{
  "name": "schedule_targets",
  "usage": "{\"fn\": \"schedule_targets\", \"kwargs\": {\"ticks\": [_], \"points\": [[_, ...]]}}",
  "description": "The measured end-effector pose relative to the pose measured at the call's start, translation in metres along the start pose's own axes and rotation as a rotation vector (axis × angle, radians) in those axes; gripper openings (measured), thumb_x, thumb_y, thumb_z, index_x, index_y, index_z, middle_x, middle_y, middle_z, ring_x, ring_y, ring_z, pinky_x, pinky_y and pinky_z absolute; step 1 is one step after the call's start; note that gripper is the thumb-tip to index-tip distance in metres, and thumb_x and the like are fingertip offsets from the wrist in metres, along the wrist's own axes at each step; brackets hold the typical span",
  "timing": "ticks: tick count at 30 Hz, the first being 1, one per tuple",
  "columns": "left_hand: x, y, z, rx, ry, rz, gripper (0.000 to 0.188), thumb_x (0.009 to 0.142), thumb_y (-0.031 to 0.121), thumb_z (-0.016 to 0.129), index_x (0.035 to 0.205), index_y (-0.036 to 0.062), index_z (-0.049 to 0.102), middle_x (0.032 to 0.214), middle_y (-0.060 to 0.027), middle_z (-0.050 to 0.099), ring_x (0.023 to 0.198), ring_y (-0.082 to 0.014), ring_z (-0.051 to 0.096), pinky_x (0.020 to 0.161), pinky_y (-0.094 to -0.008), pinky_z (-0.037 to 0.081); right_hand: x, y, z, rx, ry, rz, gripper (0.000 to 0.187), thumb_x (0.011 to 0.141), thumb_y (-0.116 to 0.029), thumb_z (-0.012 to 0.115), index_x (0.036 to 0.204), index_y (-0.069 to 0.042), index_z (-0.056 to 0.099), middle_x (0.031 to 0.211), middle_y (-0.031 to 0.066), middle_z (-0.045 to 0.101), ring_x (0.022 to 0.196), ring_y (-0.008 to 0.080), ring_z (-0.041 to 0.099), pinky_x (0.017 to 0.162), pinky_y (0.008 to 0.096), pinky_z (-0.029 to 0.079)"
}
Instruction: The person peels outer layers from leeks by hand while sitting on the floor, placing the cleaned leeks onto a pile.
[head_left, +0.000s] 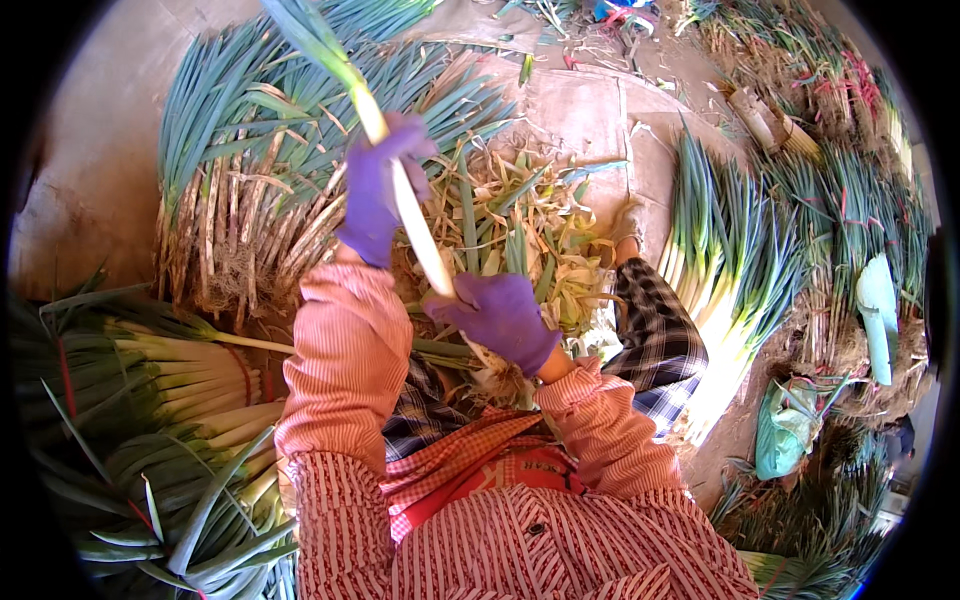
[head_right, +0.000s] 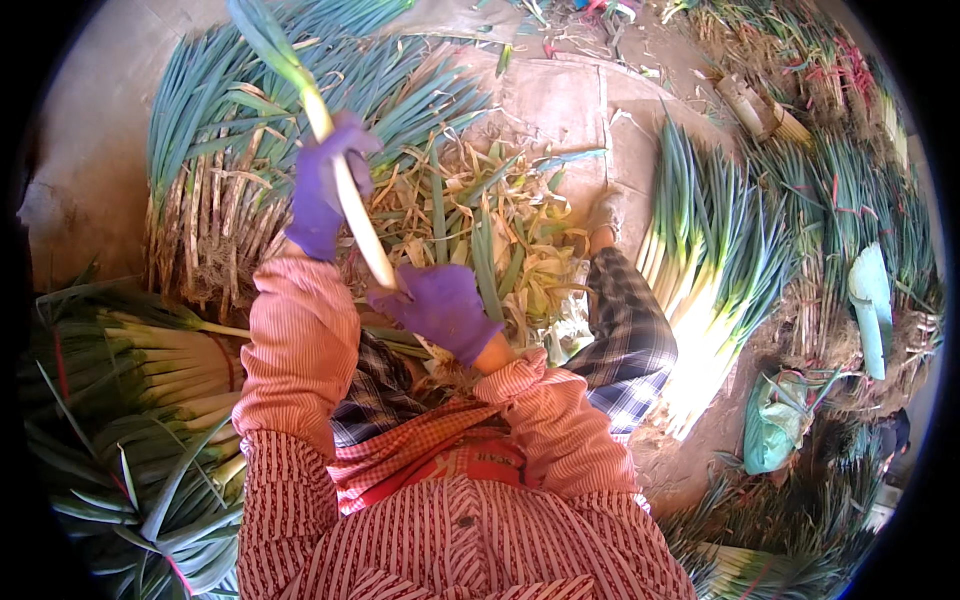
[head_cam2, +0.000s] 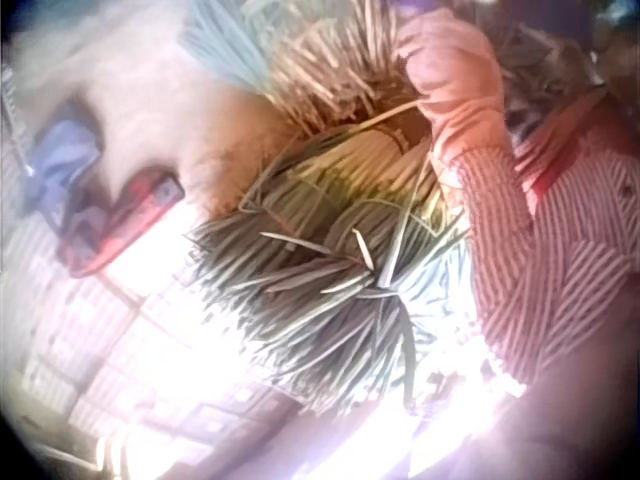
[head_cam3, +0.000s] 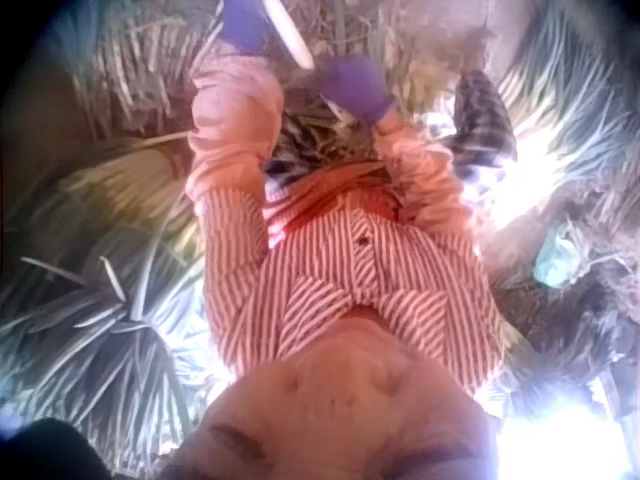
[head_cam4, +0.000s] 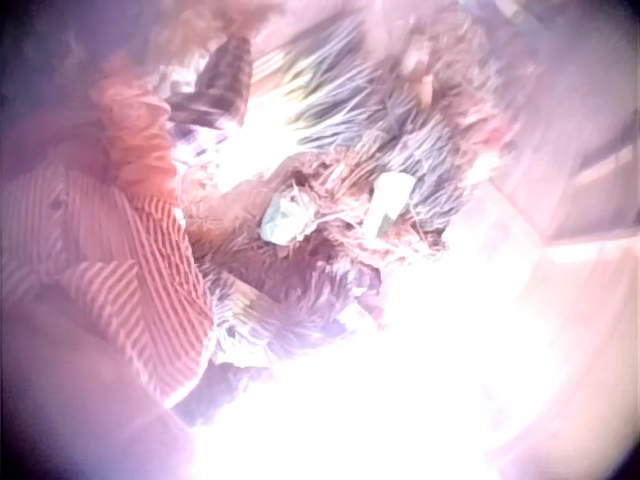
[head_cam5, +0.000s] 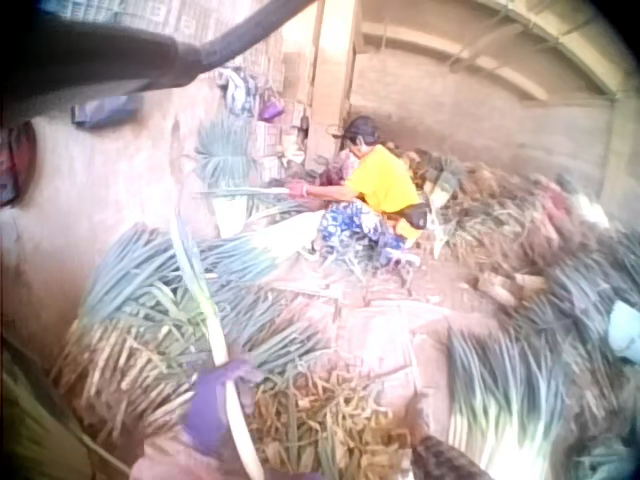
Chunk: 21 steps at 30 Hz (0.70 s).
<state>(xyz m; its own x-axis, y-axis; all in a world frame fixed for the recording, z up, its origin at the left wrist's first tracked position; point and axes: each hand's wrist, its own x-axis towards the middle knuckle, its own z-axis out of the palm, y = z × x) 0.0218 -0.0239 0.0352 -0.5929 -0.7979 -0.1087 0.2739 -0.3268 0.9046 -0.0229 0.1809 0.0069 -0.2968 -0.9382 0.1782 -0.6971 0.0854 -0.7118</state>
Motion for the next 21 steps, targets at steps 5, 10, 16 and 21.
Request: {"fn": "schedule_targets", "kwargs": {"ticks": [5, 10, 16, 21], "points": [[-0.017, -0.011, 0.004, -0.240, -0.139, -0.118, 0.039, 0.081, 0.014, 0.060, 0.118, 0.0020, 0.056, 0.072, -0.0045, 0.056, 0.038, -0.0109, 0.044, 0.034, -0.0286, 0.034, -0.002, 0.006, -0.021, 0.901, -0.282, 0.351, 0.020, 0.085, -0.023, 0.068, 0.080, -0.003, 0.068, 0.060, 0.0009, 0.056, 0.047, 0.0051, 0.049, 0.042, 0.0244, 0.034], [0.005, -0.006, -0.022, -0.382, -0.344, -0.132, 0.042, 0.080, 0.014, 0.061, 0.121, 0.0052, 0.055, 0.073, -0.0068, 0.054, 0.042, -0.0131, 0.046, 0.037, -0.0295, 0.037, -0.031, 0.015, -0.019, 0.453, -0.380, 0.106, 0.019, 0.087, -0.024, 0.064, 0.081, -0.006, 0.068, 0.061, 0.0021, 0.057, 0.049, 0.0098, 0.053, 0.043, 0.0237, 0.039], [-0.002, -0.002, 0.002, -0.207, -0.173, -0.080, 0.043, 0.079, 0.013, 0.059, 0.119, -0.0013, 0.054, 0.072, -0.0048, 0.055, 0.039, -0.0118, 0.042, 0.034, -0.0270, 0.034, -0.009, -0.008, -0.022, 0.228, -0.207, 0.138, 0.037, 0.084, -0.045, 0.064, 0.082, -0.008, 0.059, 0.067, 0.0069, 0.055, 0.056, 0.0226, 0.056, 0.049, 0.0355, 0.045], [0.005, -0.003, -0.002, 0.050, 0.090, -0.042, 0.037, 0.076, 0.008, 0.064, 0.111, 0.0000, 0.055, 0.069, -0.0065, 0.059, 0.039, -0.0129, 0.046, 0.034, -0.0259, 0.035, -0.017, -0.030, -0.003, -0.359, -0.104, 0.037, 0.048, 0.080, -0.050, 0.067, 0.071, -0.005, 0.054, 0.054, 0.0104, 0.052, 0.044, 0.0258, 0.051, 0.044, 0.0355, 0.043]]}}
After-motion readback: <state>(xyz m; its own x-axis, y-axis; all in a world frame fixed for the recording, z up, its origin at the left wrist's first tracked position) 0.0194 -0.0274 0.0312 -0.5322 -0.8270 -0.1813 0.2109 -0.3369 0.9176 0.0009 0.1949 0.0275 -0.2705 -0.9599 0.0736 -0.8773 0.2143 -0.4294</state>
